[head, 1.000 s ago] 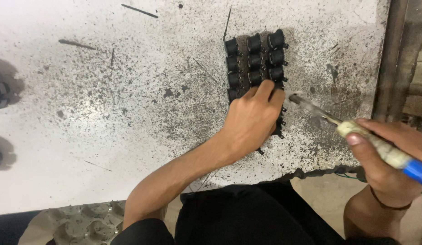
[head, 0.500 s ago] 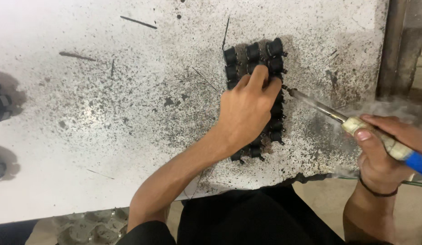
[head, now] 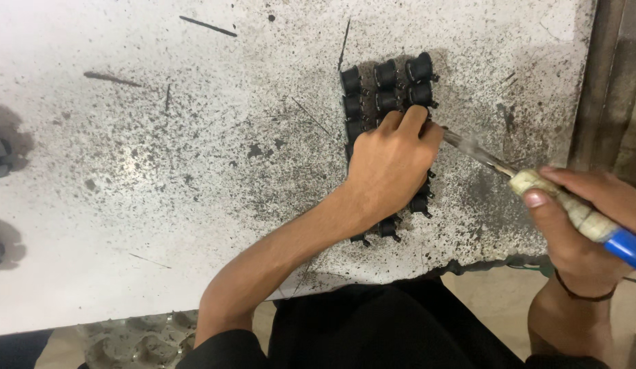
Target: The person arranges small black plastic chain link components into rows on a workbench, then uses a soldering iron to heat each link one at a time, holding each part steady while the hot tip works on it, with smoke rising as the parts are treated. The person works through the rows of links sequentially across the episode.
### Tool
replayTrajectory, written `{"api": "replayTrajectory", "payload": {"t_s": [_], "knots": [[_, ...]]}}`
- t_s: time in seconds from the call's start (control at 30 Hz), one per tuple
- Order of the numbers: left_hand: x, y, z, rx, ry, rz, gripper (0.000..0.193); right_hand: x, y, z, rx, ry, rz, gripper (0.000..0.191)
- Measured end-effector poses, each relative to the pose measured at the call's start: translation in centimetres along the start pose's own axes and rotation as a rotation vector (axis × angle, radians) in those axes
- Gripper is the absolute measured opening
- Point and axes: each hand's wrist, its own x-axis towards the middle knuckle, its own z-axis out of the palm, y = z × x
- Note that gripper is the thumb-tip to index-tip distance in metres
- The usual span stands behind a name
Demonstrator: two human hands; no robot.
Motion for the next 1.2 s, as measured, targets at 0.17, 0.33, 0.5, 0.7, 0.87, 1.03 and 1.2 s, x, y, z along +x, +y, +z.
{"api": "replayTrajectory", "payload": {"t_s": [0.17,0.33,0.5,0.7,0.87,1.03,1.2], "knots": [[0.1,-0.6,-0.4,0.044,-0.003,-0.027,0.018,0.6,0.1,-0.4,0.031,-0.024,-0.022,0.028],[0.1,-0.6,-0.4,0.004,-0.013,-0.026,0.019,1.4,-0.1,-0.5,0.006,-0.046,-0.056,0.027],[0.4,-0.2,0.0,-0.037,-0.015,-0.004,0.03,1.9,-0.4,-0.5,-0.006,-0.049,-0.101,0.028],[0.9,1.9,-4.5,-0.099,-0.006,-0.012,0.034,0.9,-0.4,-0.2,0.193,0.13,-0.003,0.019],[1.9,2.8,-11.0,-0.173,0.191,0.091,0.026,-0.1,0.9,2.2,0.58,0.319,0.175,0.014],[5.1,-0.2,-7.2,0.089,0.225,0.016,0.025,-0.3,2.9,2.5,0.316,0.307,0.188,0.014],[2.3,-1.7,-2.5,-0.007,0.051,-0.133,0.027,-0.1,3.7,1.8,0.206,0.214,0.086,0.016]]}}
